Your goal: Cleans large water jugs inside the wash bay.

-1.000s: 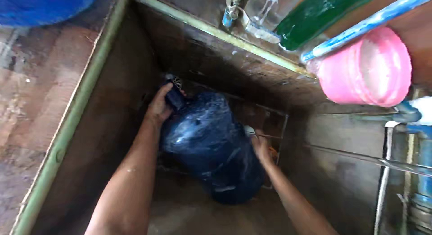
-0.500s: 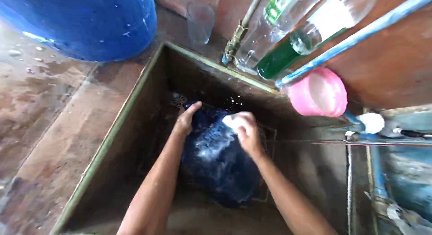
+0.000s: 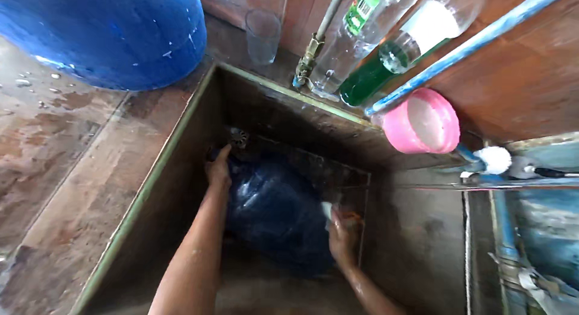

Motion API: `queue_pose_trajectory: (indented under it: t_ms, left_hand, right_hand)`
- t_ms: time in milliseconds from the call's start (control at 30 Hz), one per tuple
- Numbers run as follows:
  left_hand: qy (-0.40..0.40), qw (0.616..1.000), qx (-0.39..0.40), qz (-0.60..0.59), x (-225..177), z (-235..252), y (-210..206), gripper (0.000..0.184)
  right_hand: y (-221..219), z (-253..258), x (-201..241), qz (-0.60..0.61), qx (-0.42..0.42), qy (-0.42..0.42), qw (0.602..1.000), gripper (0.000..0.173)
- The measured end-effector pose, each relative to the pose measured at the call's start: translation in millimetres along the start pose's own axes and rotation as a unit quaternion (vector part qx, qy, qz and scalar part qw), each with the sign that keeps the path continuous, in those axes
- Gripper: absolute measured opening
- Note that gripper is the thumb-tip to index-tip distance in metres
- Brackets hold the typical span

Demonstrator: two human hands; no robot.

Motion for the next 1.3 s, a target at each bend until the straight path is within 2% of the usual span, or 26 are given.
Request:
queue_pose_trajectory:
  t_ms: [67, 133, 167, 233, 300, 333, 367, 400, 433, 500, 567, 633, 667, 700, 767, 833, 867, 900, 967, 1033, 1100, 1133, 1200, 1233, 1267, 1300]
  left_hand:
    - [0.004, 1.000, 0.006, -0.012, 5, 1, -7, 0.068]
    - [-0.025, 0.995, 0.094, -0.031, -3, -17, -34, 0.057]
    - [-0.048, 0.986, 0.154, -0.041, -8, -29, -47, 0.044]
    - [-0.073, 0.949, 0.303, -0.057, -11, -49, -69, 0.026]
    - [-0.082, 0.913, 0.398, -0.034, -10, -54, -76, 0.031]
    - [-0.085, 0.916, 0.392, -0.019, -12, -48, -73, 0.033]
    - [-0.084, 0.938, 0.337, -0.011, -14, -35, -67, 0.032]
    - [-0.070, 0.966, 0.250, -0.001, -13, -20, -58, 0.039]
    - [-0.043, 0.985, 0.169, 0.003, -6, -6, -49, 0.056]
    - [-0.020, 0.994, 0.106, 0.002, -3, 5, -46, 0.065]
    - [-0.049, 0.983, 0.178, -0.013, -9, -12, -57, 0.043]
    - [-0.083, 0.948, 0.307, -0.029, -16, -39, -71, 0.028]
    - [-0.093, 0.927, 0.363, -0.032, -20, -52, -75, 0.028]
    - [-0.097, 0.909, 0.404, -0.032, -23, -63, -77, 0.031]
    - [-0.091, 0.894, 0.437, -0.028, -25, -68, -75, 0.034]
    - [-0.078, 0.920, 0.383, -0.022, -25, -47, -58, 0.028]
    - [-0.062, 0.950, 0.305, -0.014, -21, -28, -45, 0.030]
    - [-0.035, 0.978, 0.207, -0.002, -14, -7, -29, 0.040]
    - [0.036, 0.998, 0.056, 0.016, 4, 27, -4, 0.070]
    - [0.055, 0.998, 0.022, 0.019, 12, 35, -8, 0.068]
    - [0.012, 0.997, 0.078, -0.017, 3, 22, -33, 0.047]
    - [-0.019, 0.990, 0.128, -0.048, 0, 12, -47, 0.036]
    - [-0.088, 0.955, 0.272, -0.084, -7, -11, -69, 0.020]
    - [-0.114, 0.927, 0.349, -0.076, -7, -23, -75, 0.023]
    - [-0.123, 0.903, 0.407, -0.060, -7, -32, -78, 0.030]
    - [-0.122, 0.897, 0.422, -0.055, -10, -30, -78, 0.039]
  right_hand:
    - [-14, -25, 46, 0.035, -0.033, 0.133, 0.990, 0.048]
    - [-16, 5, 91, 0.036, -0.048, 0.205, 0.977, 0.050]
    - [-9, 34, 102, 0.039, -0.052, 0.196, 0.978, 0.049]
    - [9, 94, 82, 0.052, -0.019, 0.046, 0.997, 0.043]
    - [10, 118, 21, 0.059, 0.067, -0.144, 0.985, 0.042]
    - [11, 111, 2, 0.045, 0.079, -0.196, 0.976, 0.043]
    - [11, 97, -1, 0.027, 0.065, -0.196, 0.978, 0.043]
    - [8, 73, 7, 0.019, 0.037, -0.149, 0.988, 0.043]
    - [2, 47, 22, 0.026, 0.007, -0.071, 0.997, 0.044]
    - [-10, 19, 70, 0.057, -0.037, 0.126, 0.990, 0.047]
    - [-13, 28, 128, 0.040, -0.049, 0.264, 0.962, 0.044]
    - [-2, 72, 168, -0.015, -0.035, 0.305, 0.952, 0.038]
    - [4, 103, 173, -0.025, 0.010, 0.268, 0.963, 0.035]
    - [8, 133, 162, -0.005, 0.075, 0.186, 0.980, 0.033]
    - [6, 164, 91, 0.055, 0.141, -0.012, 0.988, 0.036]
    - [-7, 131, 5, 0.034, 0.144, -0.144, 0.979, 0.043]
    - [-7, 96, -25, -0.001, 0.129, -0.167, 0.978, 0.043]
    - [-2, 56, -39, -0.036, 0.120, -0.156, 0.980, 0.044]
    - [7, -17, -28, -0.066, 0.105, -0.037, 0.992, 0.047]
    - [3, -55, 0, -0.076, 0.077, 0.095, 0.990, 0.049]
    - [-5, -34, 19, -0.044, 0.052, 0.141, 0.988, 0.050]
    - [-5, -6, 20, -0.019, 0.044, 0.109, 0.993, 0.051]
    - [4, 53, -9, 0.016, 0.062, -0.092, 0.994, 0.049]
    - [9, 67, -32, 0.011, 0.088, -0.188, 0.978, 0.048]
    - [13, 65, -50, -0.004, 0.101, -0.227, 0.969, 0.047]
    - [17, 55, -51, -0.016, 0.103, -0.207, 0.973, 0.046]
Point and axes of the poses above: each hand's wrist, its own z-axis towards the middle knuckle, its own y-axis out of the back of the hand, x = y × z, the point moved 8 cm from there along z, towards the middle knuckle, and after that the axes turned 2 degrees about y, right-handed, at the moved point
